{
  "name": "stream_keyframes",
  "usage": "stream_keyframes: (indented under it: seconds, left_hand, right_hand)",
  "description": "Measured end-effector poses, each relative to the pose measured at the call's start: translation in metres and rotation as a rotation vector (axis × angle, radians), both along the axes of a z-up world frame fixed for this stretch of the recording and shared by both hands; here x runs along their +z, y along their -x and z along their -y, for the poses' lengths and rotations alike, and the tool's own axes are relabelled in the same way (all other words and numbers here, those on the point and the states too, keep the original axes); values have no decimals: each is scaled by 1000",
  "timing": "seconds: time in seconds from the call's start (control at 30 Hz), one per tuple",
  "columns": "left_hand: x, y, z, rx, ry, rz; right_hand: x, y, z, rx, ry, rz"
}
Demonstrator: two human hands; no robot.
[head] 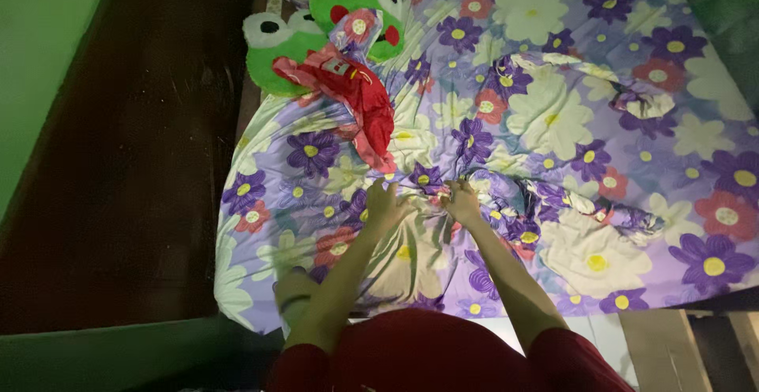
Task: The person picks up a blue blanket from the floor, folds it, and places it on a pile. They then gather a red blanket, a multicolored blanket, a black garment, several pillows, and stuffed animals from a bed, carrying them across the room and placing them onto the pile on the floor.
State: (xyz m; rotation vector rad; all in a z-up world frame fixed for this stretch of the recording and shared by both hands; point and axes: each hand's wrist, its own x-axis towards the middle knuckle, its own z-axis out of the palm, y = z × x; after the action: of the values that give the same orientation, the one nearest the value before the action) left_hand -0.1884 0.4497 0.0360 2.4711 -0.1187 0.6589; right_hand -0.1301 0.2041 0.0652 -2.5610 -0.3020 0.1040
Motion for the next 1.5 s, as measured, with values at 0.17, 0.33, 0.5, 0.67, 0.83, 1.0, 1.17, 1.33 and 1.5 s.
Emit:
stream_keyframes:
  seconds: [0.17, 0.33, 0.5, 0.67, 0.83, 1.0, 1.17, 1.33, 1.5]
  left_hand:
    - [6, -28, 12, -12, 50, 6]
    - [30, -67, 15, -36, 20, -104]
    - [34, -124, -3, -93, 19, -127]
    - [17, -212, -35, -206, -37, -375]
    - [-18, -308, -103, -231, 2, -218]
    - [-68, -414, -205, -229, -66, -54]
    - [-118, -487, -306, -113, -101, -329]
    - [-137, -519, -388, 57, -27, -169]
    - [-200, -538, -434, 182, -343, -272]
  right_hand:
    - [-1, -13, 16, 17, -74, 95]
    - [-5, -25, 23, -36, -77, 138]
    - [-2, -48, 6, -65, -104, 154]
    - [10, -102, -34, -99, -76, 185]
    - [-17, -191, -98, -153, -44, 246]
    - [-56, -291, -185, -126, -28, 181]
    - [-97, -347, -270, -191, -87, 51]
    - [-115, -413, -340, -196, -25, 134]
    - [-112, -477, -411, -68, -44, 388]
